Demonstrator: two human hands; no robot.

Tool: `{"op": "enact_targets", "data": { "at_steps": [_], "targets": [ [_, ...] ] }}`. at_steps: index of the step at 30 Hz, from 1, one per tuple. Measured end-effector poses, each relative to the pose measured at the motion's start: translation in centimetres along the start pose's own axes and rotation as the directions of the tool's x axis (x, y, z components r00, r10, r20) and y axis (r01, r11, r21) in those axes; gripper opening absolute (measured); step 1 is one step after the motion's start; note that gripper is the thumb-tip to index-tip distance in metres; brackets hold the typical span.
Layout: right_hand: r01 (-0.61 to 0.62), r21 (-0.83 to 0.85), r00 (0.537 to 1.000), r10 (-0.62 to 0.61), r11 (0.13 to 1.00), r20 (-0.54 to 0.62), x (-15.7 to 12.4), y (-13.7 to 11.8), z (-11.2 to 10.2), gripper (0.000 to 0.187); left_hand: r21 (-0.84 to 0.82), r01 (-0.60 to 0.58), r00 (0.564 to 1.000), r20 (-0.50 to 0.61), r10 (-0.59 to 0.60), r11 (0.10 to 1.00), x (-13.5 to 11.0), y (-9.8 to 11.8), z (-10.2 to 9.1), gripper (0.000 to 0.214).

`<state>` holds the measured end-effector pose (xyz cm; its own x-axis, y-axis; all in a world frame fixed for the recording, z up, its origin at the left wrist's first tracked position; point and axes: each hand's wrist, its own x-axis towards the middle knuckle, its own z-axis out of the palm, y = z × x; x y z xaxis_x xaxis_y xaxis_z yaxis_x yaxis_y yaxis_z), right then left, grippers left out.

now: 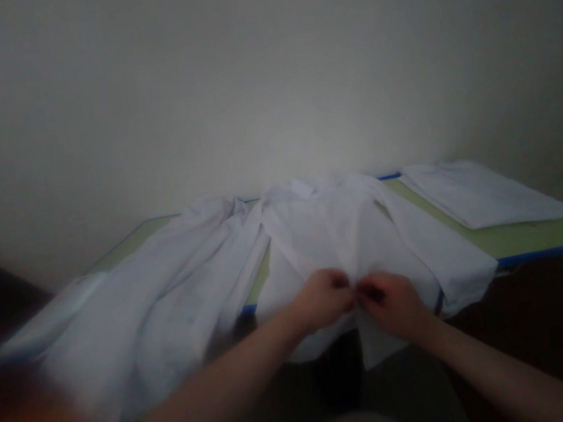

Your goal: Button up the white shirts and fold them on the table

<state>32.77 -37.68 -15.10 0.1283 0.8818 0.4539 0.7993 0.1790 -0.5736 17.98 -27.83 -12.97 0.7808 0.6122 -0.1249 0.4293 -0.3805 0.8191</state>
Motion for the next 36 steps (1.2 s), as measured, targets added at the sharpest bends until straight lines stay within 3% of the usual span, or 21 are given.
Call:
{"op": "enact_targets", "data": {
  "at_steps": [5, 12, 17, 21, 24, 30, 36],
  "targets": [
    [-0.104, 0.098, 0.995, 0.103, 0.990, 0.012, -0.2, -0.5, 0.2, 0.017, -0.014, -0.001, 0.996, -0.089, 0.000, 1.000, -0.1, -0.3, 0.8, 0.026],
    [-0.177, 0.092, 0.981, 0.168, 0.980, 0.095, 0.4, -1.2, -0.5, 0.018, 0.169, -0.004, 0.986, -0.166, 0.033, 0.986, -0.4, 0.4, 0.9, 0.022],
    [-0.135, -0.154, 0.986, 0.147, 0.979, 0.072, 0.2, -1.8, -0.6, 0.018, 0.295, -0.046, 0.978, -0.183, 0.103, 0.954, -0.8, 1.2, 1.1, 0.021],
    [-0.069, -0.379, 0.993, 0.102, 0.923, 0.066, 0.3, -2.2, -0.6, 0.020, 0.363, -0.091, 0.970, -0.179, 0.166, 0.928, -0.9, 1.1, 1.3, 0.023],
    [-0.016, -0.449, 0.994, 0.061, 0.893, 0.087, 0.6, -2.5, -0.5, 0.019, 0.391, -0.095, 0.971, -0.165, 0.172, 0.916, -0.8, 1.0, 1.2, 0.025],
    [0.033, -0.415, 0.995, 0.008, 0.909, 0.096, 0.8, -2.3, -0.5, 0.016, 0.374, -0.088, 0.984, -0.111, 0.139, 0.923, -0.8, 0.9, 0.7, 0.027],
    [-0.057, -0.228, 0.989, 0.087, 0.972, 0.122, 1.2, -1.5, -0.5, 0.021, 0.384, -0.087, 0.981, -0.127, 0.145, 0.919, -1.1, 0.9, 0.4, 0.021]
  ]
}}
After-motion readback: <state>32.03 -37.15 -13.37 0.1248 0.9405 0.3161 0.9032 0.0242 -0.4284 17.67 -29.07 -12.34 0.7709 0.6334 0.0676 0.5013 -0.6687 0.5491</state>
